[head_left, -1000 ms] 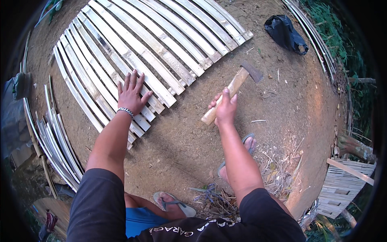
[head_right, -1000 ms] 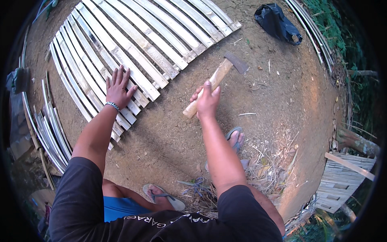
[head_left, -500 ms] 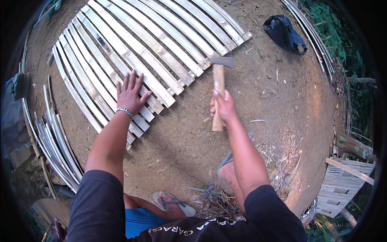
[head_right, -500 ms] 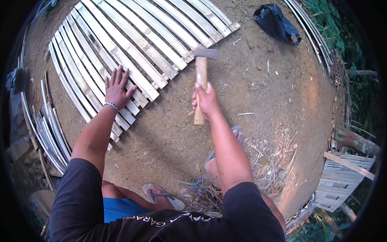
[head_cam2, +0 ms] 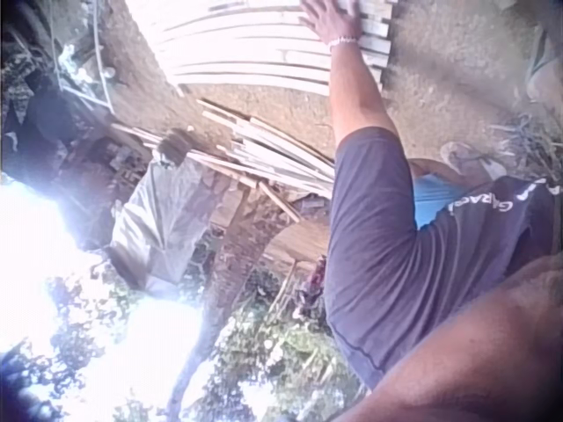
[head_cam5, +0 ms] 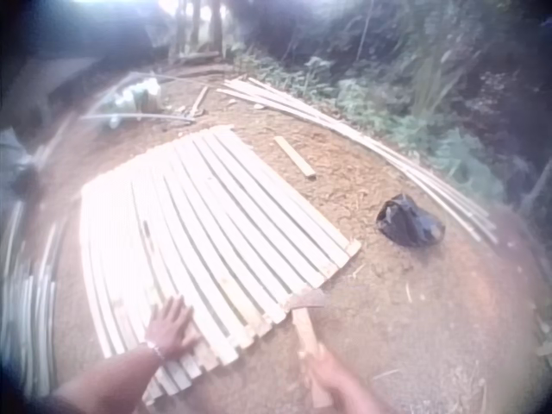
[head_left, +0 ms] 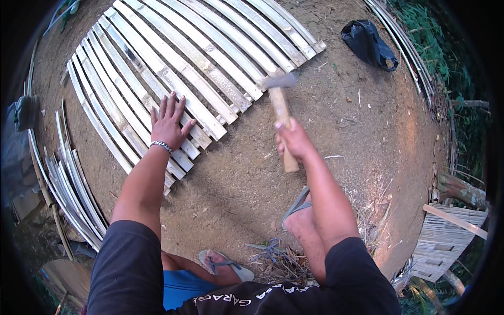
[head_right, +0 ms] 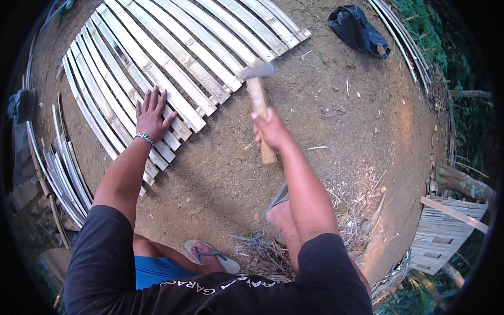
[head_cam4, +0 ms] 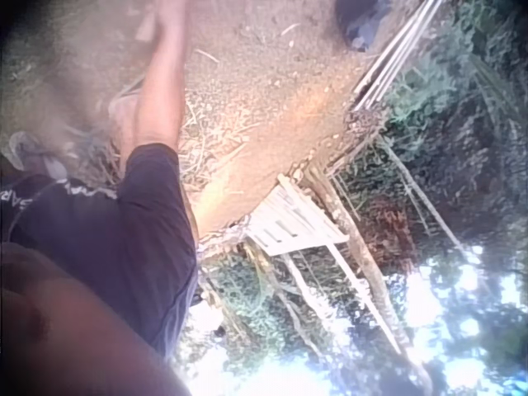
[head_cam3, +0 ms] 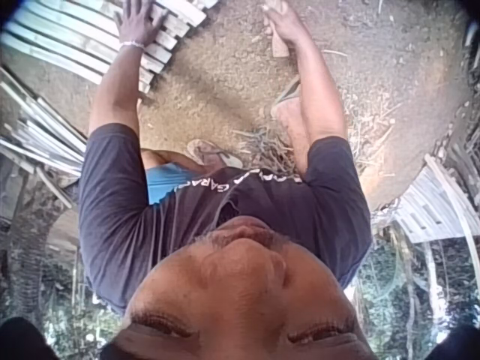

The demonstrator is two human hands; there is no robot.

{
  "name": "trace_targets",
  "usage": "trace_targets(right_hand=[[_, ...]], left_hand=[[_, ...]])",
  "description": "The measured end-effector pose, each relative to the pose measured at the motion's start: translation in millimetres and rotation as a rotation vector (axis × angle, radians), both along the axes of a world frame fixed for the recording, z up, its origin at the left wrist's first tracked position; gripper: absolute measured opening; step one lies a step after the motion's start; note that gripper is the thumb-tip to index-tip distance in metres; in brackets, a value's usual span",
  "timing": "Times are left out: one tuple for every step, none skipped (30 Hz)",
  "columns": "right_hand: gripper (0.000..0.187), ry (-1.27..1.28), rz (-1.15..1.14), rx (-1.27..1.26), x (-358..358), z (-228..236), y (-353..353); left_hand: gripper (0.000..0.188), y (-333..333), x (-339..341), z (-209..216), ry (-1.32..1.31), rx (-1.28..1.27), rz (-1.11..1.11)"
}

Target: The person constructs a lattice structure by hammering nails into bamboo slats to secure them to horizontal support pieces.

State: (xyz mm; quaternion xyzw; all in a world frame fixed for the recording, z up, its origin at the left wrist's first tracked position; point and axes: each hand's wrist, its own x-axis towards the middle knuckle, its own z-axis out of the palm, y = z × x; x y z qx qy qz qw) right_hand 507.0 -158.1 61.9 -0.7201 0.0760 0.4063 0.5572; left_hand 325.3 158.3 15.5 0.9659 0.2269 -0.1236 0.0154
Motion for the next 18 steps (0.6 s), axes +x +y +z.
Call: trace_targets(right_hand=[[0.032, 0.063, 0.077, 0.031, 2, -1, -3], [0.032, 0.127, 0.153, 0.062, 3, -2, -6], [0.031, 0.092, 0.07, 0.119, 1, -2, -10], [0.031, 0.056, -0.056, 0.173, 0, -4, -9], [0.03, 0.019, -0.182, 0.226, -2, -7, -7], [0.03, -0.017, -0.308, 0.279, -5, -11, -3], [0.03, -0.048, -0.303, 0.17, -9, -2, 7], [0.03, -0.007, -0.16, 0.139, -11, -5, 6], [0.03, 0.034, -0.017, 0.106, -15, -10, 3], [0.03, 0.075, 0.133, 0.076, -17, -11, 2], [0.033, 0.08, 0.077, 0.077, -13, -9, 0], [0.033, 0.065, -0.006, 0.101, -13, -10, -2], [0.034, 0.048, -0.09, 0.124, -15, -11, -5], [0.035, 0.032, -0.175, 0.147, -15, -13, -8], [0.041, -0.001, -0.219, 0.155, -12, -14, -11], [0.043, -0.051, -0.203, 0.125, -11, -13, -13], [0.045, -0.101, -0.186, 0.095, -9, -12, -15], [0.047, -0.151, -0.17, 0.066, -7, -11, -17]], left_hand=[[0.079, 1, -1, -1, -0.007, 0.0, -0.001], [0.079, 2, -3, -2, -0.013, 0.001, -0.003], [0.079, 3, -4, -3, -0.02, 0.001, -0.004], [0.079, 3, -4, -3, -0.024, 0.004, -0.008], [0.079, 2, -3, -4, -0.028, 0.007, -0.012], [0.079, 2, -3, -4, -0.032, 0.01, -0.016], [0.079, 2, -2, -3, -0.027, 0.011, -0.011], [0.079, 2, -2, -2, -0.018, 0.005, -0.01], [0.079, 1, -1, -1, -0.009, 0.0, -0.009], [0.079, 1, -1, 1, 0.0, -0.003, -0.002], [0.079, 1, -1, 0, -0.005, 0.001, -0.001], [0.079, 2, -2, 0, -0.002, -0.001, 0.002], [0.079, 1, -2, 0, 0.0, -0.003, 0.003], [0.08, 1, -2, 0, 0.002, -0.006, 0.004], [0.08, 0, -1, 1, -0.004, -0.005, 0.004], [0.079, 0, -2, 1, -0.007, -0.005, 0.003], [0.079, 0, -2, 1, -0.009, -0.004, 0.002], [0.079, 0, -2, 0, -0.006, 0.0, 0.001]])
